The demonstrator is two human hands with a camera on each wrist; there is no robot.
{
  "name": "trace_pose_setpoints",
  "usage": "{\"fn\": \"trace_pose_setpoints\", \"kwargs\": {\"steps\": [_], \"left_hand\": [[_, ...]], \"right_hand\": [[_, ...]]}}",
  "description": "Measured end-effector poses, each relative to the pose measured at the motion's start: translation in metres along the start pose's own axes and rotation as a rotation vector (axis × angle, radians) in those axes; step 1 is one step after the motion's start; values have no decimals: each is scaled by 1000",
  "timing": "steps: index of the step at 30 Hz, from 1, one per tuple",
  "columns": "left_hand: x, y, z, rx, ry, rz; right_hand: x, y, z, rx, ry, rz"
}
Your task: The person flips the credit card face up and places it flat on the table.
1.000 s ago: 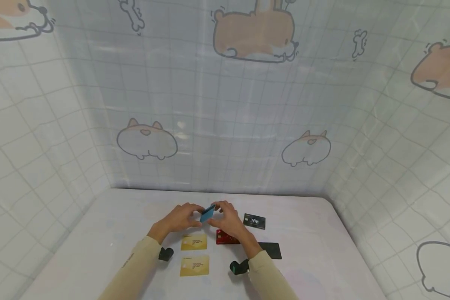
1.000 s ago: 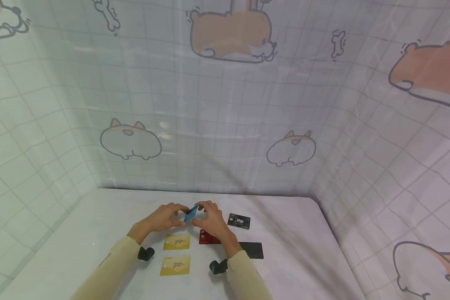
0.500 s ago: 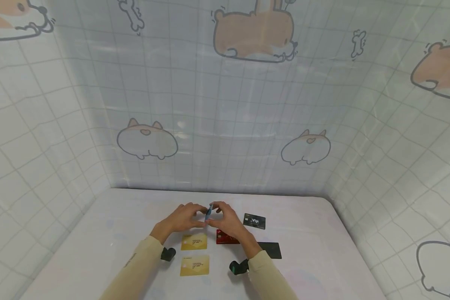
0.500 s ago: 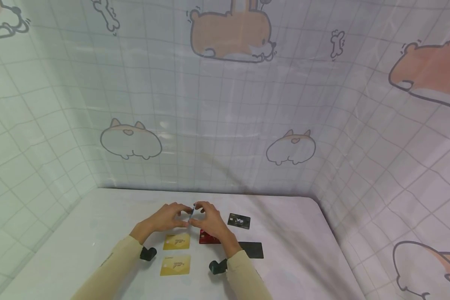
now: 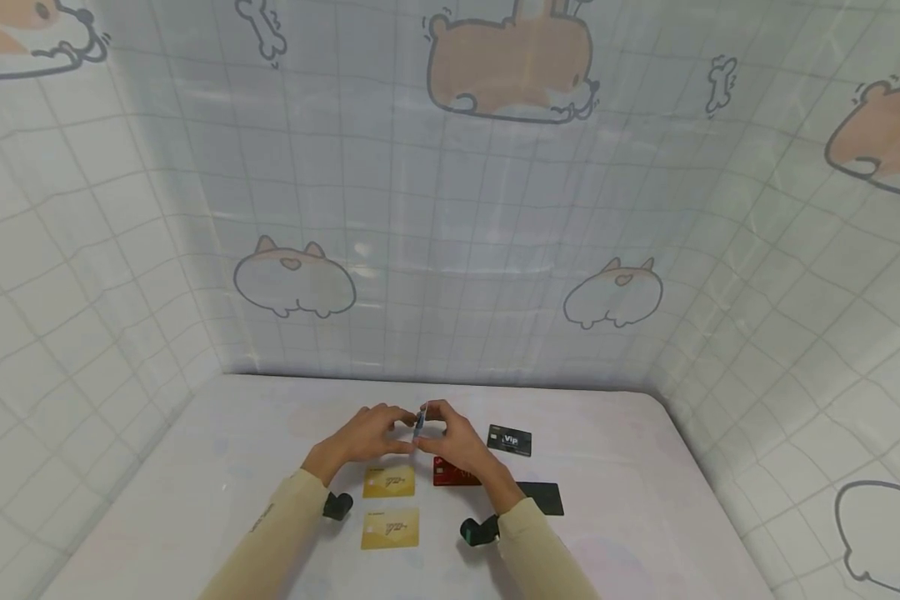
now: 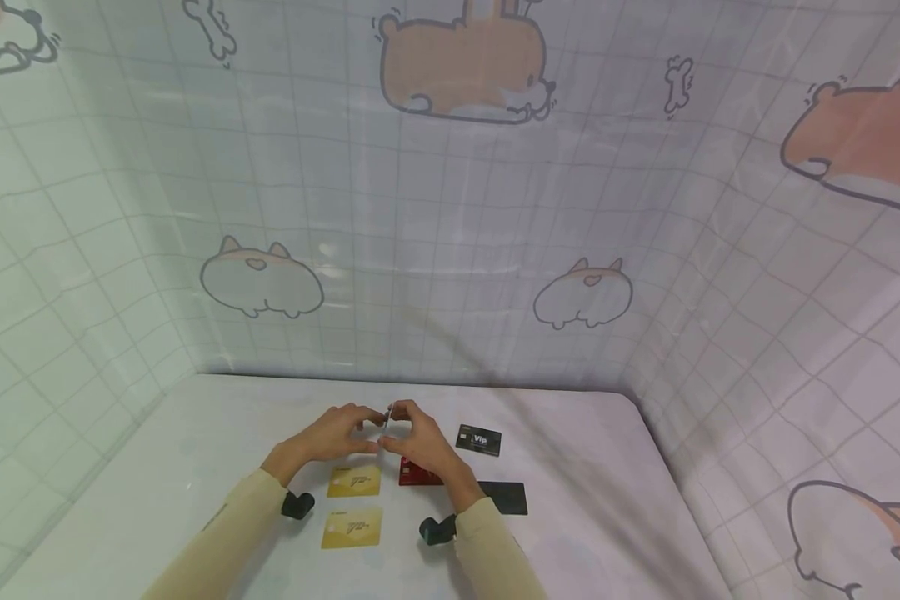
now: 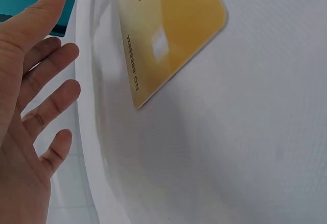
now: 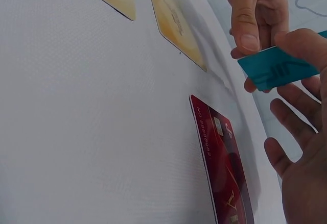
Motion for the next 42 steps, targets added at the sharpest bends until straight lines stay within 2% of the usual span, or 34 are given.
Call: {"fn": "trace_pose_setpoints", "kwargs": {"steps": [14,22,29,33,42], "left_hand": [[-7,2,5,-2,17,27],[-13,3,8,-11,18,89],[-16,2,13,-31,29,141],[-17,2,14,-43,32,141],[-17,4,18,-28,26,145]], "right_hand": [[-4,5,0,-8,20,2],[-8,6,1,-27,47,52],[-14,6,3,-54,2,128],[-17,5,5,-45,-14,153],[-16,7,4,-44,-87,271]]}}
Point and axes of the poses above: each hand's wrist, its own z-axis away from the middle knuckle, its own x-axis out of the palm, y = z × x, the point moved 2 cm from there along -z, towards the middle knuckle, and after that the axes turned 15 degrees about -x, right-handed, at the moved point
